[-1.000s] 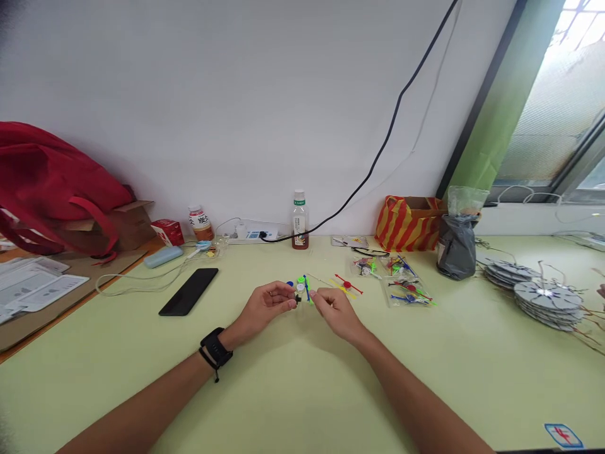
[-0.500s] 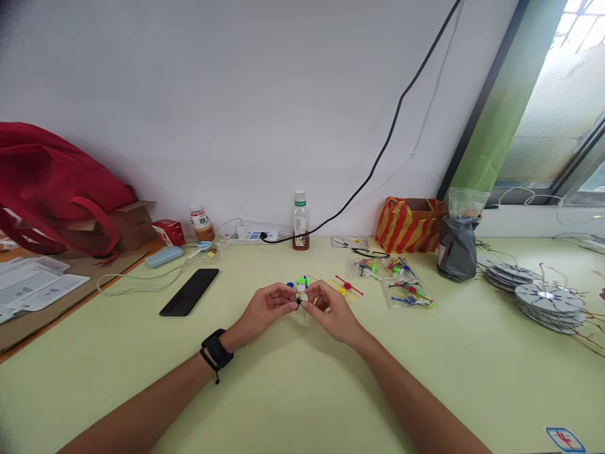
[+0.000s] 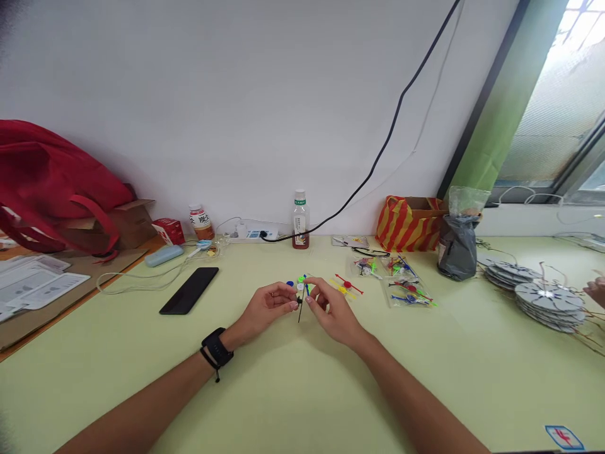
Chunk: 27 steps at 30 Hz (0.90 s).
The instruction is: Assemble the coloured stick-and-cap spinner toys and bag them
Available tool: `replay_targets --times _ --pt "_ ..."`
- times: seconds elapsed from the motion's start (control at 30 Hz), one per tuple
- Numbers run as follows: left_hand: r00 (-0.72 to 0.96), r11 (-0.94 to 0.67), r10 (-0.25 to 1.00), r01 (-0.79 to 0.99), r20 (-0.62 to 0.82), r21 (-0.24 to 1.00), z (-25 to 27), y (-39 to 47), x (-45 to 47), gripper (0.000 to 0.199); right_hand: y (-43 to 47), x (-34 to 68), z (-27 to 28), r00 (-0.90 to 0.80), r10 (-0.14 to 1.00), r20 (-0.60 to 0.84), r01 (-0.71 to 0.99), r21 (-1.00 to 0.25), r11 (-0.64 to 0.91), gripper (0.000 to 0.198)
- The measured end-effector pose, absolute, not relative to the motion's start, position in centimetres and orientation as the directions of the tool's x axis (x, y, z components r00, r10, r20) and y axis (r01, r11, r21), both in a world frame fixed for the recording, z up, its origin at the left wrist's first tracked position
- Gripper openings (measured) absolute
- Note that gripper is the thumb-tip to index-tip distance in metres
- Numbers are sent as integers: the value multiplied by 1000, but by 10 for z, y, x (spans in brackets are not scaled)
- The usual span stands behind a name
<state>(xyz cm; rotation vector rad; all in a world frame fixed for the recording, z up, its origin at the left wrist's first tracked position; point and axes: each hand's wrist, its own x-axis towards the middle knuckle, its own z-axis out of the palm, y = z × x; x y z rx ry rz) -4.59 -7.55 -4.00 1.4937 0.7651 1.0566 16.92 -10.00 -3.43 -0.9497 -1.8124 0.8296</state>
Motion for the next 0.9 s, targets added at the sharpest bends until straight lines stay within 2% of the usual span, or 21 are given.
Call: replay_targets --times 0.07,0.17,0.27,0.33,0.53,0.9 --pt "388 -186 899 -84 205 979 -38 -76 -46 35 -102 170 -33 -287 858 427 275 -821 500 44" --pt "368 -184 908 -83 202 979 -35 -77 -45 36 -104 172 -29 -283 879 384 297 -836 461 31" --pt "353 -183 914 -80 200 980 -33 -78 -44 37 -101 176 -27 -437 876 206 285 -892 352 61" --pt "352 -181 915 -81 198 980 -33 -78 -44 38 -99 176 -26 -491 856 163 269 -906 327 65" --pt "357 -166 914 -97 190 981 -36 -77 -45 36 -94 175 -30 -298 895 331 389 -814 431 56" --pt "369 -163 911 -85 183 983 -36 -77 -45 34 -96 172 -34 -292 896 335 420 -797 435 55"
